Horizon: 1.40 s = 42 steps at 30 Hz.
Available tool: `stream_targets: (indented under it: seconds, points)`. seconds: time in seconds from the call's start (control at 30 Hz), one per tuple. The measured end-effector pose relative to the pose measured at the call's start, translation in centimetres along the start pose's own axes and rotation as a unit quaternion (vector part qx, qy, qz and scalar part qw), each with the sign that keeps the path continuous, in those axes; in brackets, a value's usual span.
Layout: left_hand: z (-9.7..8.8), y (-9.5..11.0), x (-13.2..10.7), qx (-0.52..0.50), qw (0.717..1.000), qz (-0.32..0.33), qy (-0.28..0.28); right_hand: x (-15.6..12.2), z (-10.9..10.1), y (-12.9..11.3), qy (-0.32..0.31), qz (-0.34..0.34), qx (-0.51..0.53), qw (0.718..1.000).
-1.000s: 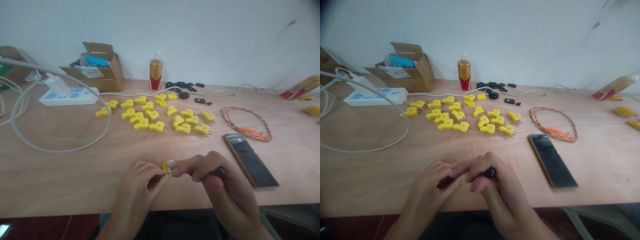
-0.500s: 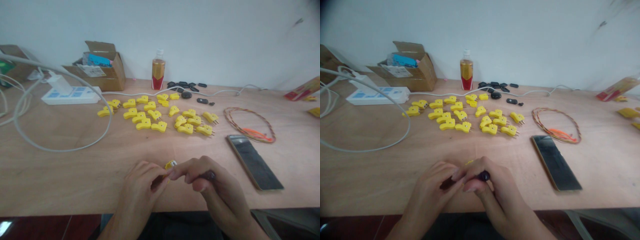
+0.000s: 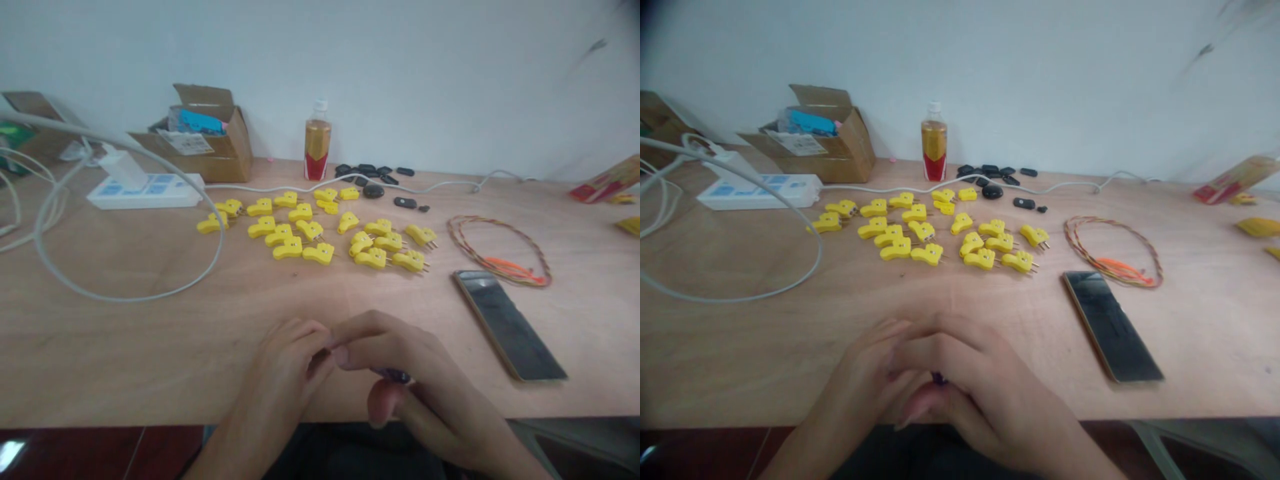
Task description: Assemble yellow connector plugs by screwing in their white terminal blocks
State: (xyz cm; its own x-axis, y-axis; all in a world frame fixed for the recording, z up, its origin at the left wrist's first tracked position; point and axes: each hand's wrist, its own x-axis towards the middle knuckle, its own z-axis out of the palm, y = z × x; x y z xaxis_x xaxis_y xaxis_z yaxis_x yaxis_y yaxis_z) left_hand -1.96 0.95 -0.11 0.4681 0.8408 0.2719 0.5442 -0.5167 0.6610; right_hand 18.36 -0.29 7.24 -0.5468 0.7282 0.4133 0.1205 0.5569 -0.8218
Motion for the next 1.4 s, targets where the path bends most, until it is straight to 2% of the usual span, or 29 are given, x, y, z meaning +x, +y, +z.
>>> stream_targets:
  seconds: [0.13,0.3,0.5,0.67,0.8,0.9,0.97,1.13,1.27,1.4]
  points:
    - [-0.3,0.4,0.1,-0.012,0.999,0.013,0.026,0.2,-0.1,-0.3,0.017,-0.019,-0.041,0.999]
    - [-0.5,0.8,0.4,-0.017,0.999,0.010,0.032,0.0,-0.1,-0.2,0.023,-0.002,-0.090,0.996]
    - [-0.4,1.1,0.2,-0.039,0.998,-0.004,0.048,-0.4,0.3,0.4,0.141,-0.069,-0.122,0.980]
    - [-0.3,1.1,0.1,-0.039,0.998,-0.014,0.045,-0.8,0.3,-0.2,0.090,-0.062,-0.103,0.989]
    - [-0.6,1.3,0.3,-0.043,0.999,-0.019,0.027,-0.6,0.9,-0.4,0.165,-0.047,-0.068,0.983]
    - [-0.8,1.4,0.4,-0.049,0.998,-0.027,0.011,-0.5,1.4,-0.1,0.228,-0.048,-0.078,0.969]
    - [-0.8,1.3,0.4,-0.046,0.998,-0.031,0.005,-0.7,1.5,0.2,0.246,-0.046,-0.085,0.964]
    - [-0.8,1.2,0.4,-0.038,0.998,-0.042,0.003,-0.9,0.9,0.7,0.198,-0.007,-0.079,0.977]
    - [-0.6,1.2,0.6,-0.039,0.998,-0.054,-0.014,-0.6,0.4,0.6,0.209,-0.005,-0.072,0.975]
    - [-0.5,1.2,0.6,-0.035,0.997,-0.067,-0.024,-0.4,0.1,0.3,0.179,0.005,-0.055,0.982]
